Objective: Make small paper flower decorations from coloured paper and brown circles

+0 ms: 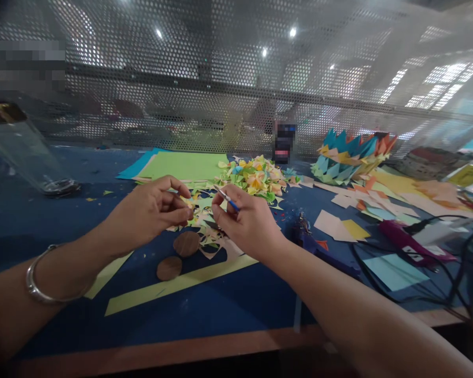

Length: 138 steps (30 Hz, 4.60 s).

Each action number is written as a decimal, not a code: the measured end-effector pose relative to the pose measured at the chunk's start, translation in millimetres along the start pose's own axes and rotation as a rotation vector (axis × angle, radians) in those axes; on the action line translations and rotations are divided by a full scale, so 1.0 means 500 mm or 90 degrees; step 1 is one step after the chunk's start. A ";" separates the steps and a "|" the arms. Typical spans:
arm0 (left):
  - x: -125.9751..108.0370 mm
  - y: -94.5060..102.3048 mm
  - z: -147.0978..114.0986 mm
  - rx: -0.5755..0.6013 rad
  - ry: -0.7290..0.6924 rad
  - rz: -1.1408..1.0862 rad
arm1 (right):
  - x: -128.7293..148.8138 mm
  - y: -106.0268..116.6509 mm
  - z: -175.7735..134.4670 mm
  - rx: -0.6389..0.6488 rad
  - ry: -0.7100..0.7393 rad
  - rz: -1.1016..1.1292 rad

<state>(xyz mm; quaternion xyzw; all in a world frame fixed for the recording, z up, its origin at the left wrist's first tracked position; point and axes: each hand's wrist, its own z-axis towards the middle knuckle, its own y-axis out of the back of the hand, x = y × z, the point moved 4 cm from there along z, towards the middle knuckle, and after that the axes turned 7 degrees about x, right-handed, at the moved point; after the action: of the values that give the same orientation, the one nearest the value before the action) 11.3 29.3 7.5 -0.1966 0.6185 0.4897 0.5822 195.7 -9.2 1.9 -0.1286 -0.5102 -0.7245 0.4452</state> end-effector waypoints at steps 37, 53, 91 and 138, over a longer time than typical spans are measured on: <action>0.023 0.082 0.015 0.175 0.137 0.655 | -0.061 0.011 0.020 0.118 -0.124 -0.179; 0.003 0.007 0.013 0.016 -0.025 0.068 | 0.001 -0.006 0.009 0.086 -0.005 0.026; -0.015 -0.029 -0.010 0.006 -0.090 0.156 | 0.020 -0.008 0.007 0.099 0.001 -0.015; 0.000 -0.023 0.000 0.137 0.036 -0.171 | 0.020 -0.005 -0.001 0.129 0.027 0.103</action>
<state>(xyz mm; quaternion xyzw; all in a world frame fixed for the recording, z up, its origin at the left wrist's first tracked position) 20.6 24.0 3.4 -0.2279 0.6516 0.3327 0.6425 188.2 -14.4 6.4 -0.1085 -0.5592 -0.6337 0.5234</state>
